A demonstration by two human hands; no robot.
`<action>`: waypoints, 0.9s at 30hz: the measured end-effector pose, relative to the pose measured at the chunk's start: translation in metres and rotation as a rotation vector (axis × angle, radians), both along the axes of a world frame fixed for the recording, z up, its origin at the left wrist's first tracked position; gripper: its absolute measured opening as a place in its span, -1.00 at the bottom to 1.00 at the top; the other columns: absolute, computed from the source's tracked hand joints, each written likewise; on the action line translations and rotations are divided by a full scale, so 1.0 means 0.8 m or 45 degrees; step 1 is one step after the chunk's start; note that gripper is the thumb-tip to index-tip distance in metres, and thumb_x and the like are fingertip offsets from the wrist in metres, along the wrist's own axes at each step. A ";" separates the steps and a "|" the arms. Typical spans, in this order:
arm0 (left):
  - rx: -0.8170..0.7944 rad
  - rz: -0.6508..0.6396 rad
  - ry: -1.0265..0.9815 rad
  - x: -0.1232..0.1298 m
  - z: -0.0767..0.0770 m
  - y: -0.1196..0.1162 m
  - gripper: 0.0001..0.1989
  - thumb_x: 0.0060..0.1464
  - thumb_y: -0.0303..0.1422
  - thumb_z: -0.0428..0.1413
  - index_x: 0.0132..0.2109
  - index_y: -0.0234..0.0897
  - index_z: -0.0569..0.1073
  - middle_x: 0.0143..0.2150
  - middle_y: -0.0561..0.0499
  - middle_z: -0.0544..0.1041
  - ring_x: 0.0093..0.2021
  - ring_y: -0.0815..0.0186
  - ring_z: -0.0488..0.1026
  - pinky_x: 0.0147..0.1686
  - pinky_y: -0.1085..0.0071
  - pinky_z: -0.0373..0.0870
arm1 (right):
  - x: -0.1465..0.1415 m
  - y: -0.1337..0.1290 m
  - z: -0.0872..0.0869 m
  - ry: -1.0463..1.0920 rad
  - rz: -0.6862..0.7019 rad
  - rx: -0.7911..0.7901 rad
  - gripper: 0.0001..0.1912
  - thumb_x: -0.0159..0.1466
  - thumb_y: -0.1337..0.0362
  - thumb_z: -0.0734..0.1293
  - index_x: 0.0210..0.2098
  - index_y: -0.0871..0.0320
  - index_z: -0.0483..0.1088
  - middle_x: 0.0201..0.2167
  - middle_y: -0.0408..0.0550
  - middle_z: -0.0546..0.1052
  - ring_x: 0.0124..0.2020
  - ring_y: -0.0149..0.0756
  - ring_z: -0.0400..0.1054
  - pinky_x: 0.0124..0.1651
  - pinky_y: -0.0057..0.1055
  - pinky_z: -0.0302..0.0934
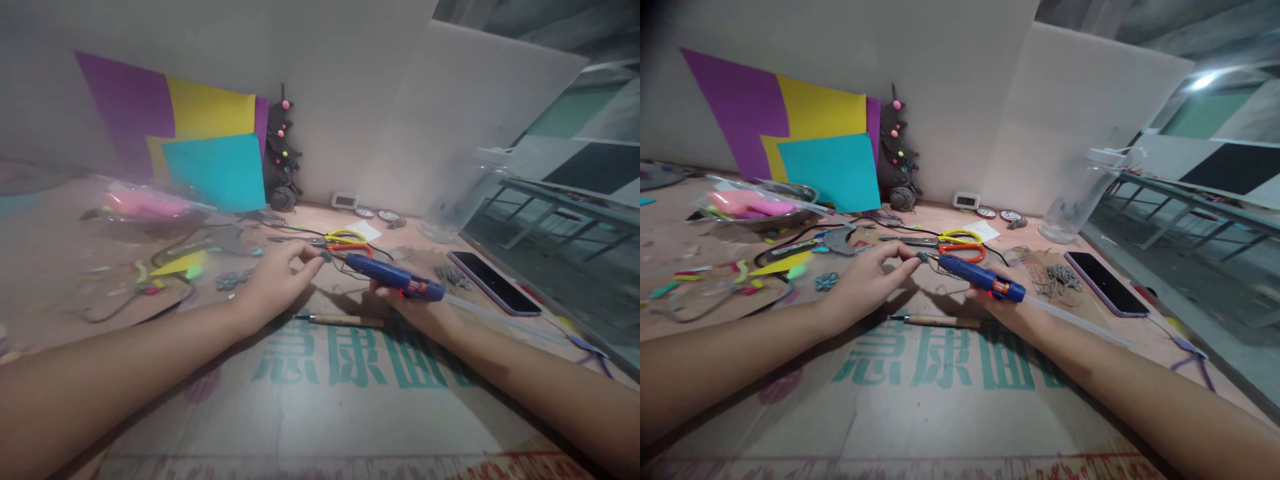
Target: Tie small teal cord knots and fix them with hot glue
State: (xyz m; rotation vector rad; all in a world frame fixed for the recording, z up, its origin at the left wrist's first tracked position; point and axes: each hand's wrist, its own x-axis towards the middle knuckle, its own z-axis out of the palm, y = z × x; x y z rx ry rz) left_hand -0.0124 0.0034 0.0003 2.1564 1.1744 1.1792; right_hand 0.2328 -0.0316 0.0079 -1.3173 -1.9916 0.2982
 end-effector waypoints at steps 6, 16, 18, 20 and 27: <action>0.020 -0.011 0.017 -0.001 -0.002 0.002 -0.84 0.19 -0.29 0.05 -0.29 -0.26 0.45 -0.27 0.05 0.54 -0.21 0.26 0.46 -0.09 0.35 0.31 | 0.000 -0.001 0.000 0.052 0.009 -0.016 -0.81 0.16 0.07 0.37 -0.41 0.06 0.46 -0.43 -0.03 0.57 -0.39 -0.13 0.46 -0.33 -0.16 0.36; 0.013 -0.004 0.032 0.000 0.002 -0.002 -0.83 0.18 -0.28 0.05 -0.31 -0.26 0.44 -0.28 0.03 0.55 -0.23 0.24 0.46 -0.10 0.33 0.34 | 0.001 0.000 -0.004 -0.050 -0.064 -0.031 -0.79 0.14 0.06 0.37 -0.46 0.05 0.41 -0.50 -0.10 0.51 -0.46 -0.22 0.40 -0.40 -0.28 0.29; 0.014 -0.008 0.035 0.000 0.002 -0.003 -0.83 0.18 -0.28 0.04 -0.32 -0.25 0.44 -0.29 0.03 0.55 -0.24 0.24 0.47 -0.10 0.33 0.35 | -0.001 -0.001 -0.002 -0.064 -0.063 -0.016 -0.78 0.15 0.06 0.36 -0.47 0.04 0.37 -0.51 -0.10 0.49 -0.46 -0.22 0.38 -0.39 -0.27 0.28; 0.013 -0.011 0.039 0.001 0.003 -0.003 -0.83 0.18 -0.28 0.04 -0.33 -0.25 0.44 -0.29 0.04 0.55 -0.24 0.24 0.47 -0.10 0.33 0.35 | -0.003 -0.001 0.000 -0.052 -0.051 0.006 -0.78 0.15 0.05 0.35 -0.48 0.04 0.34 -0.52 -0.11 0.47 -0.47 -0.24 0.36 -0.39 -0.28 0.27; -0.010 -0.014 0.027 0.001 0.003 -0.003 -0.82 0.18 -0.29 0.04 -0.33 -0.26 0.44 -0.28 0.02 0.55 -0.23 0.23 0.47 -0.10 0.32 0.34 | -0.004 0.000 0.003 -0.117 -0.054 0.060 -0.74 0.15 0.04 0.33 -0.51 0.07 0.30 -0.57 -0.12 0.41 -0.52 -0.25 0.32 -0.44 -0.30 0.23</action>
